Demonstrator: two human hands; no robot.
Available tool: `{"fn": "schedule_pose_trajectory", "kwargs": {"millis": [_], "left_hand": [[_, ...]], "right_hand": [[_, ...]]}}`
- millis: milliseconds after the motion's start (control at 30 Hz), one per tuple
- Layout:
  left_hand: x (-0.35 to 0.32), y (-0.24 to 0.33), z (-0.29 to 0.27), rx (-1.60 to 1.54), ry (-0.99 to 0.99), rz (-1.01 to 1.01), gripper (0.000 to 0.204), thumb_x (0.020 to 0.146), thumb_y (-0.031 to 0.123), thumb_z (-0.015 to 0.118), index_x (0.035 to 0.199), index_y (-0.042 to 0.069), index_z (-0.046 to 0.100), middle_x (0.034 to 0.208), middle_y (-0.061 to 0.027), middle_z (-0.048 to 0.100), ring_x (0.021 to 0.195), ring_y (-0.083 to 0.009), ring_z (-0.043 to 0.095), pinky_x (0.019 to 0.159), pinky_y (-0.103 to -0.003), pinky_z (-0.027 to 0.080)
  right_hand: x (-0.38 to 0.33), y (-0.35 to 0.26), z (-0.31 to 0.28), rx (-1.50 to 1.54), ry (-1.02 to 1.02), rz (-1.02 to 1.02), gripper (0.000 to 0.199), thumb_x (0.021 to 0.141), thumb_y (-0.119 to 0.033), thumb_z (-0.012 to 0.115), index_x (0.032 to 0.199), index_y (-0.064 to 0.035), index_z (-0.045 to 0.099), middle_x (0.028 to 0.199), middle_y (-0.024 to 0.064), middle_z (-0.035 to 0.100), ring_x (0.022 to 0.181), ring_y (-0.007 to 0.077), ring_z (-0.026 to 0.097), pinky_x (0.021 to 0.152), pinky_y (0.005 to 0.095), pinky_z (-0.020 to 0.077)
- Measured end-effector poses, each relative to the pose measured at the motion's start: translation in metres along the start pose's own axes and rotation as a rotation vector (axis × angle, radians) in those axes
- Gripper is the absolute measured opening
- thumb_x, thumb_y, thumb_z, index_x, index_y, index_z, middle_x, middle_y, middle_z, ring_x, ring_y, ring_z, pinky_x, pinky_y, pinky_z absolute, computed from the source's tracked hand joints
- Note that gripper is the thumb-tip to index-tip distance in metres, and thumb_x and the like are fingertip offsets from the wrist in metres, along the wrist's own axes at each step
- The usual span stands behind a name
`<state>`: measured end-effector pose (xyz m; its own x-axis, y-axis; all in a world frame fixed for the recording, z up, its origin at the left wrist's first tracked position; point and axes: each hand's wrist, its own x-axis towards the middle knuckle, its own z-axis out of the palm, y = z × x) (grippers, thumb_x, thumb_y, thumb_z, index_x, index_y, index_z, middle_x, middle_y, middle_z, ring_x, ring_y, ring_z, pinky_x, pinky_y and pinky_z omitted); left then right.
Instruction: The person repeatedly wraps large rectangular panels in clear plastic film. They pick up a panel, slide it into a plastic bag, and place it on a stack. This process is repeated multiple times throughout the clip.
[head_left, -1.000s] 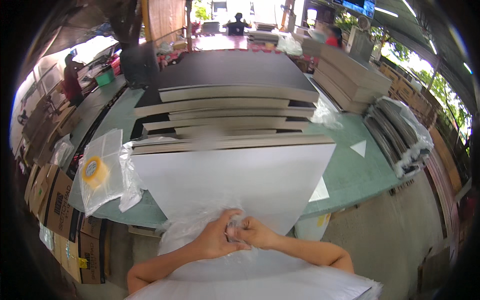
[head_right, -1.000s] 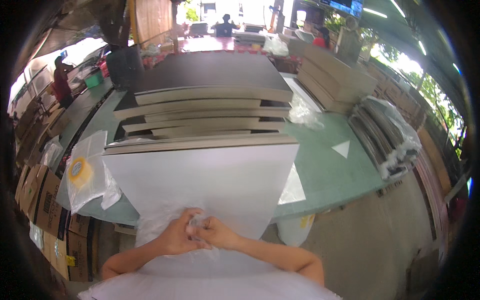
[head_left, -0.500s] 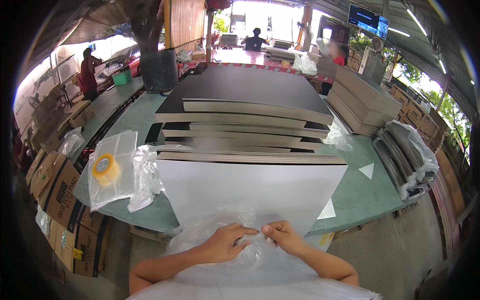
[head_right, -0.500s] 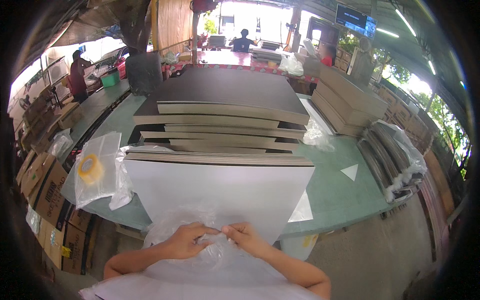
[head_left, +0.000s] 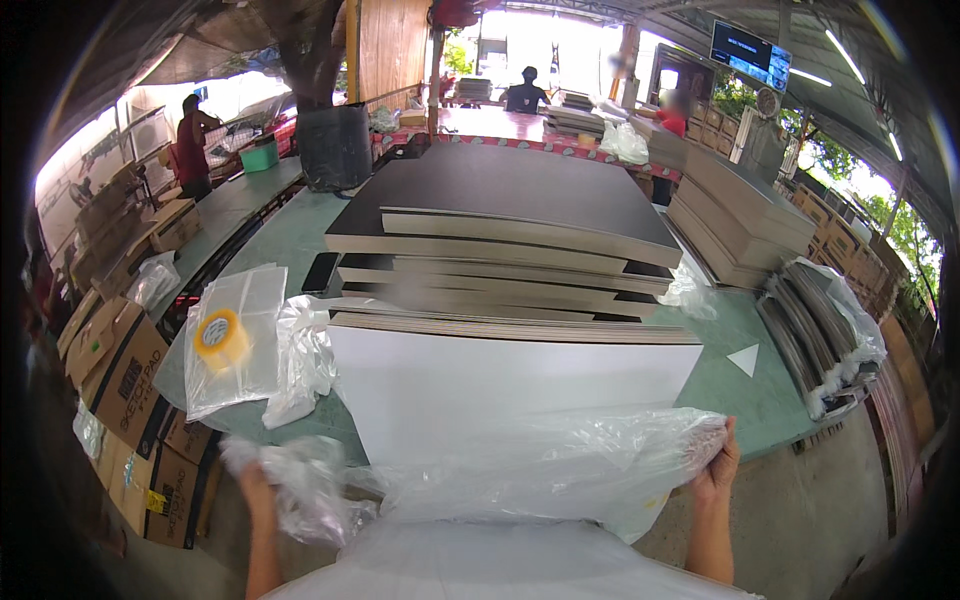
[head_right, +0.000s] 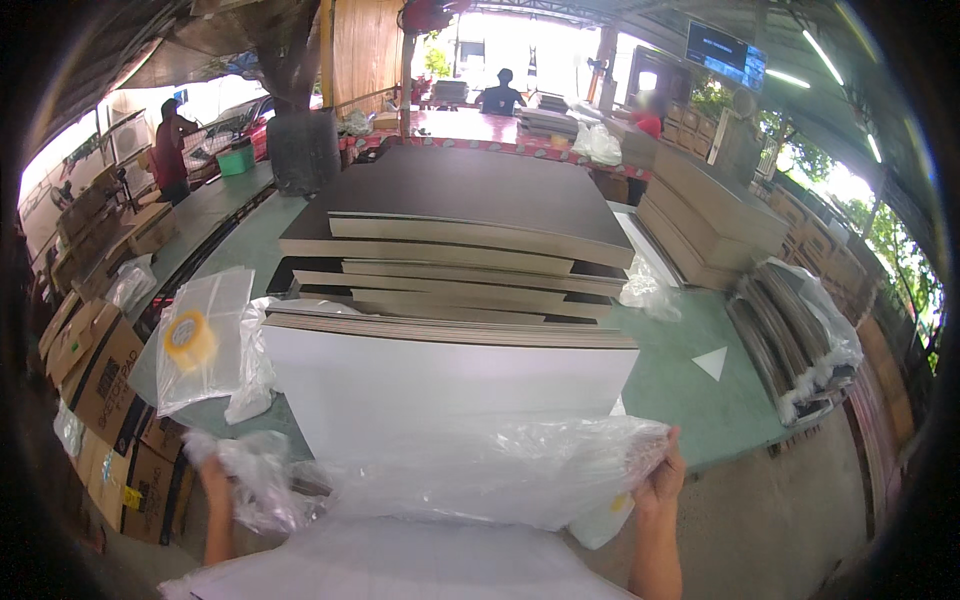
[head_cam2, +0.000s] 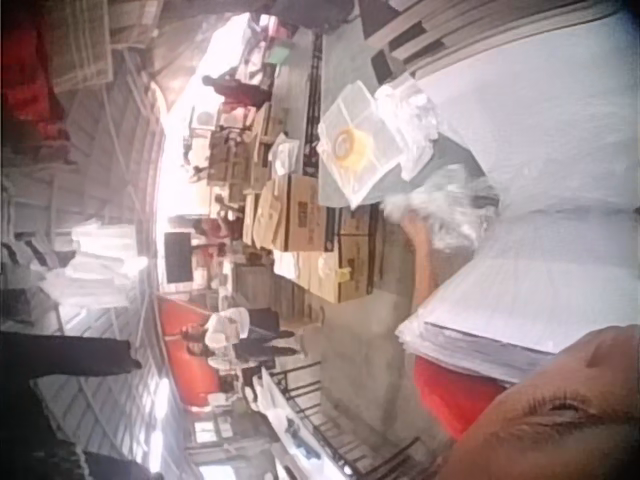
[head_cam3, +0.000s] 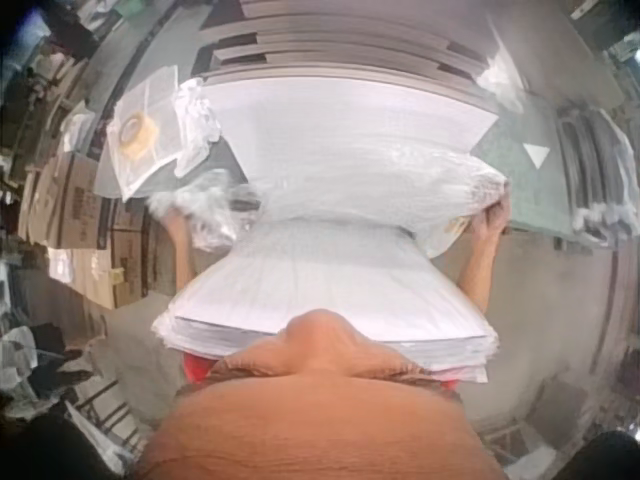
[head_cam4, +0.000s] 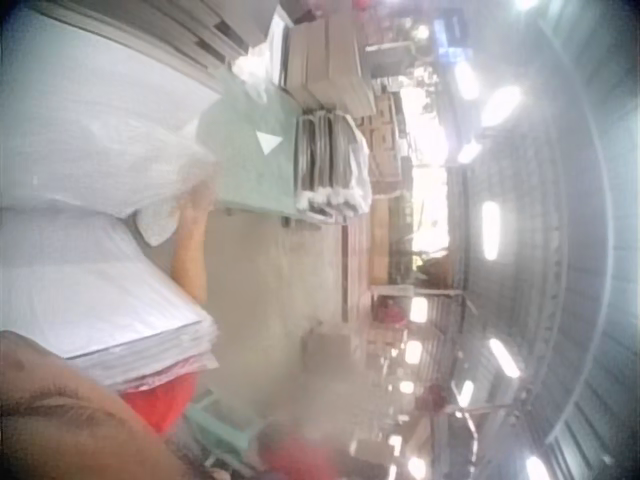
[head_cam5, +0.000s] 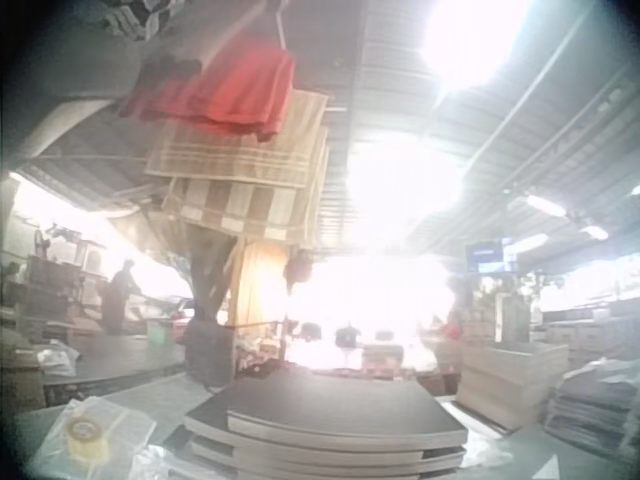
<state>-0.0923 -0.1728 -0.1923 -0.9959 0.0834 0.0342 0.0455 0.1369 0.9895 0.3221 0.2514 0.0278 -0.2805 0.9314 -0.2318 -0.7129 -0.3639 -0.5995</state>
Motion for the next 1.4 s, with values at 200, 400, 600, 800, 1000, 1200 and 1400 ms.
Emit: {"fn": "schedule_pose_trajectory", "kwargs": {"millis": [200, 400, 600, 800, 1000, 1200, 1400], "left_hand": [[-0.042, 0.154, 0.071, 0.329, 0.048, 0.763, 0.021, 0.066, -0.005, 0.048, 0.087, -0.003, 0.051, 0.096, -0.0160, 0.049, 0.089, -0.0231, 0.049, 0.076, -0.030, 0.039], [-0.097, 0.229, 0.150, -0.234, -0.797, 0.362, 0.006, 0.070, -0.003, 0.039, 0.072, 0.001, 0.043, 0.069, -0.0083, 0.052, 0.066, -0.0152, 0.051, 0.062, -0.024, 0.041], [-0.111, 0.245, 0.183, -0.048, -1.355, 0.448, 0.018, 0.076, 0.019, 0.058, 0.073, 0.003, 0.051, 0.067, -0.0051, 0.052, 0.066, -0.0124, 0.049, 0.061, -0.024, 0.038], [-0.170, 0.262, 0.210, 0.134, -1.319, 0.480, 0.020, 0.071, 0.019, 0.064, 0.070, 0.001, 0.053, 0.063, -0.0047, 0.052, 0.059, -0.0104, 0.047, 0.057, -0.023, 0.040], [-0.096, 0.214, 0.176, 0.191, -0.779, 0.566, 0.010, 0.070, 0.008, 0.058, 0.070, -0.001, 0.053, 0.059, -0.0081, 0.053, 0.051, -0.0101, 0.049, 0.045, -0.027, 0.042], [-0.092, 0.273, 0.120, 0.138, -0.135, 0.963, 0.024, 0.068, 0.013, 0.062, 0.086, 0.002, 0.052, 0.084, -0.0130, 0.054, 0.073, -0.0229, 0.054, 0.064, -0.031, 0.044], [-0.193, 0.216, 0.219, 0.219, -1.379, 0.899, 0.029, 0.066, 0.014, 0.062, 0.088, -0.001, 0.051, 0.091, -0.0159, 0.054, 0.080, -0.0258, 0.054, 0.063, -0.031, 0.046]], "right_hand": [[0.010, 0.038, -0.015, -0.823, -0.747, 0.268, 0.019, 0.077, -0.016, 0.057, 0.085, 0.0012, 0.057, 0.077, 0.0066, 0.058, 0.069, 0.0133, 0.053, 0.060, 0.0262, 0.0416], [-0.012, 0.053, 0.023, -0.568, -0.787, 0.466, 0.021, 0.073, -0.012, 0.063, 0.089, -0.0004, 0.056, 0.080, 0.0052, 0.058, 0.071, 0.0123, 0.053, 0.065, 0.0253, 0.0413], [-0.017, 0.063, 0.024, -0.604, -0.727, 0.435, 0.023, 0.072, -0.017, 0.065, 0.085, -0.0014, 0.055, 0.075, 0.0020, 0.055, 0.065, 0.0096, 0.050, 0.058, 0.0236, 0.0399], [-0.043, 0.116, 0.035, -0.590, -0.777, 0.400, 0.028, 0.075, -0.031, 0.062, 0.072, -0.0050, 0.053, 0.062, -0.0016, 0.047, 0.056, 0.0074, 0.042, 0.048, 0.0221, 0.0342], [-0.031, 0.063, 0.047, -0.360, -0.645, 0.375, 0.029, 0.080, -0.031, 0.055, 0.062, -0.0096, 0.046, 0.050, -0.0055, 0.035, 0.043, 0.0043, 0.031, 0.040, 0.0204, 0.0259], [-0.026, 0.043, 0.043, -0.890, -0.556, 0.092, 0.024, 0.082, -0.022, 0.053, 0.064, -0.0082, 0.047, 0.051, -0.0034, 0.041, 0.042, 0.0047, 0.037, 0.038, 0.0196, 0.0299], [-0.103, 0.041, 0.073, -0.889, -1.100, 0.078, 0.012, 0.078, -0.011, 0.059, 0.071, -0.0046, 0.051, 0.058, 0.0021, 0.053, 0.048, 0.0077, 0.050, 0.041, 0.0207, 0.0379]]}}
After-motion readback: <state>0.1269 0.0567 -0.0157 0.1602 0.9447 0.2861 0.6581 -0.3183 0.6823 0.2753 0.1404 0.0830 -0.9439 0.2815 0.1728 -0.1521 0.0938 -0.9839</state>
